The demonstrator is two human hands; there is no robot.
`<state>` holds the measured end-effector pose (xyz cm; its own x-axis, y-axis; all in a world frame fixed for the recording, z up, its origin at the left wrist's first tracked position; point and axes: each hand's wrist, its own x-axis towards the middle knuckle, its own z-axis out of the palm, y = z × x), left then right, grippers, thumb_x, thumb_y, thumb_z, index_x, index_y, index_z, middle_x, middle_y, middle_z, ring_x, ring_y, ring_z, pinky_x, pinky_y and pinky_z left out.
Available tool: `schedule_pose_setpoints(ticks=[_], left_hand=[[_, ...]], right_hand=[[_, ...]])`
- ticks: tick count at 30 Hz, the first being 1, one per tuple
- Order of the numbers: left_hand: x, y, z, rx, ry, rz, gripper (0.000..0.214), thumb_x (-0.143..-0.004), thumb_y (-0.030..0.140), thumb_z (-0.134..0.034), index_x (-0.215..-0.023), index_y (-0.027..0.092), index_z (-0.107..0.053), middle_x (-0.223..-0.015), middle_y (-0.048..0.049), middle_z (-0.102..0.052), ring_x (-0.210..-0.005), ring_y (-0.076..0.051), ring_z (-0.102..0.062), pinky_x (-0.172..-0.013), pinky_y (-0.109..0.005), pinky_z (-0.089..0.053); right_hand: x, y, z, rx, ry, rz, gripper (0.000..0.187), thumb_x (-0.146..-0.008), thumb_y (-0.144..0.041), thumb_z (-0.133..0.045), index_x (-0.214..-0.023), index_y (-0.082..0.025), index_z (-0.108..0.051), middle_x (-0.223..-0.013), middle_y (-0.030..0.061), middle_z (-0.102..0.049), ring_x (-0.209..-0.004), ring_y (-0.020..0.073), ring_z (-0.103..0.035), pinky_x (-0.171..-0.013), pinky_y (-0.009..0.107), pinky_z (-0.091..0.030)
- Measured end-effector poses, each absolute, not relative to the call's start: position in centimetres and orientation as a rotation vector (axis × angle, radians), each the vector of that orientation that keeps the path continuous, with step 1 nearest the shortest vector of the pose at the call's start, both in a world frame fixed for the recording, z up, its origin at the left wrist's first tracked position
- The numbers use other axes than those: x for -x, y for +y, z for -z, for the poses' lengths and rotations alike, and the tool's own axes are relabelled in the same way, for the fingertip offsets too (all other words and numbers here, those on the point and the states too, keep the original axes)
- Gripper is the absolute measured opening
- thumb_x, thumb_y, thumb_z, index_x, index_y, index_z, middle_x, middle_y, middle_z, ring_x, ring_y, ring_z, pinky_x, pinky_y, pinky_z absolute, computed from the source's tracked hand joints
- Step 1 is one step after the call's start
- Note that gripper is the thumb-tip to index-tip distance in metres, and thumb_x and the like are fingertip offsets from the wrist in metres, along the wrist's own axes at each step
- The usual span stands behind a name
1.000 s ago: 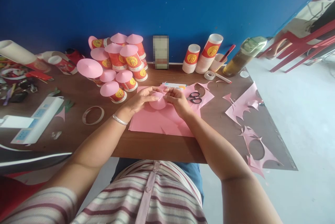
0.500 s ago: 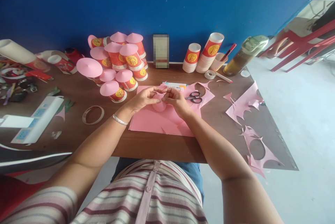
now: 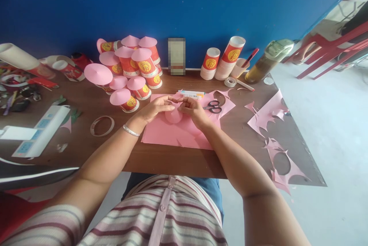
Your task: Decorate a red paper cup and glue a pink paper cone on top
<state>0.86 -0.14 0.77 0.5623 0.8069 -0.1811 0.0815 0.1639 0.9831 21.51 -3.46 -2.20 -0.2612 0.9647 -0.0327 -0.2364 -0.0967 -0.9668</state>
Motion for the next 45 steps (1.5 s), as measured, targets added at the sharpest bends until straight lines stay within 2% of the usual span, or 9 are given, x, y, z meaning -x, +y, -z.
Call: schedule_pose_setpoints(ticks=[4, 8, 13, 18, 22, 27, 30, 39, 45], left_hand=[[-0.9, -0.3, -0.8, -1.354, 0.857, -0.578, 0.047, -0.069, 0.029, -0.082, -0.112, 0.017, -0.065, -0.077, 0.0016, -0.063, -0.079, -0.016, -0.056, -0.078, -0.031, -0.039], [-0.9, -0.5, -1.1, -1.379, 0.892, -0.585, 0.046, -0.068, 0.028, -0.082, -0.110, 0.017, -0.064, -0.070, 0.0051, -0.054, -0.073, -0.013, -0.049, -0.073, -0.029, -0.035], [-0.9, -0.6, -1.4, -1.354, 0.874, -0.574, 0.047, -0.068, 0.029, -0.081, -0.109, 0.017, -0.062, -0.079, 0.0021, -0.062, -0.077, -0.014, -0.054, -0.076, -0.029, -0.039], [-0.8, -0.7, -1.4, -1.330, 0.849, -0.629, 0.049, -0.069, 0.030, -0.081, -0.111, 0.018, -0.058, -0.089, 0.0004, -0.064, -0.081, -0.015, -0.059, -0.078, -0.029, -0.043], [-0.8, -0.7, -1.3, -1.364, 0.865, -0.656, 0.050, -0.070, 0.028, -0.080, -0.113, 0.018, -0.057, -0.082, 0.0033, -0.059, -0.077, -0.012, -0.056, -0.075, -0.027, -0.042], [-1.0, -0.8, -1.1, -1.433, 0.883, -0.627, 0.049, -0.073, 0.027, -0.079, -0.115, 0.019, -0.055, -0.074, 0.0054, -0.055, -0.068, -0.011, -0.051, -0.068, -0.026, -0.038], [-1.1, -1.0, -1.1, -1.482, 0.896, -0.610, 0.048, -0.073, 0.026, -0.079, -0.115, 0.020, -0.055, -0.075, 0.0053, -0.055, -0.063, -0.009, -0.047, -0.064, -0.025, -0.035], [-0.8, -0.5, -0.8, -1.374, 0.861, -0.674, 0.046, -0.072, 0.030, -0.079, -0.111, 0.019, -0.058, -0.094, -0.0016, -0.066, -0.088, -0.017, -0.062, -0.081, -0.029, -0.046], [-0.7, -0.3, -0.6, -1.302, 0.816, -0.673, 0.048, -0.071, 0.032, -0.080, -0.113, 0.019, -0.059, -0.102, -0.0048, -0.072, -0.093, -0.020, -0.066, -0.088, -0.035, -0.049]], right_hand=[[-21.5, -3.4, 2.3, 0.947, -1.177, -1.544, 0.037, -0.069, -0.034, -0.083, -0.102, -0.022, -0.070, -0.073, -0.0045, -0.056, -0.070, 0.0130, -0.047, -0.067, 0.029, -0.035], [-21.4, -3.6, 2.1, 0.951, -1.161, -1.549, 0.043, -0.067, -0.033, -0.084, -0.105, -0.021, -0.068, -0.071, -0.0052, -0.056, -0.069, 0.0132, -0.048, -0.068, 0.029, -0.036], [-21.3, -3.6, 1.7, 0.964, -1.122, -1.582, 0.049, -0.066, -0.036, -0.087, -0.109, -0.022, -0.067, -0.072, -0.0060, -0.055, -0.068, 0.0124, -0.047, -0.066, 0.028, -0.036], [-21.3, -3.6, 1.5, 1.014, -1.059, -1.569, 0.046, -0.071, -0.055, -0.086, -0.099, -0.021, -0.073, -0.082, -0.0011, -0.061, -0.076, 0.0140, -0.052, -0.069, 0.028, -0.041], [-21.4, -3.8, 1.3, 1.009, -1.180, -1.495, 0.048, -0.081, -0.067, -0.074, -0.090, -0.020, -0.074, -0.080, 0.0007, -0.060, -0.079, 0.0155, -0.052, -0.071, 0.029, -0.041], [-21.2, -4.1, 0.9, 1.112, -1.336, -1.406, 0.049, -0.071, -0.066, -0.083, -0.073, -0.020, -0.068, -0.074, -0.0002, -0.059, -0.071, 0.0140, -0.046, -0.066, 0.030, -0.035], [-21.1, -4.2, 0.8, 1.153, -1.355, -1.404, 0.049, -0.070, -0.065, -0.083, -0.071, -0.019, -0.066, -0.071, -0.0008, -0.057, -0.069, 0.0132, -0.043, -0.064, 0.030, -0.032], [-21.5, -4.0, 1.6, 1.167, -1.280, -1.419, 0.054, -0.075, -0.071, -0.078, -0.064, -0.021, -0.060, -0.062, -0.0036, -0.042, -0.061, 0.0116, -0.033, -0.058, 0.030, -0.025], [-21.2, -3.9, 2.0, 1.054, -1.163, -1.515, 0.058, -0.082, -0.082, -0.064, -0.078, -0.024, -0.065, -0.076, 0.0017, -0.058, -0.074, 0.0186, -0.052, -0.066, 0.033, -0.042]])
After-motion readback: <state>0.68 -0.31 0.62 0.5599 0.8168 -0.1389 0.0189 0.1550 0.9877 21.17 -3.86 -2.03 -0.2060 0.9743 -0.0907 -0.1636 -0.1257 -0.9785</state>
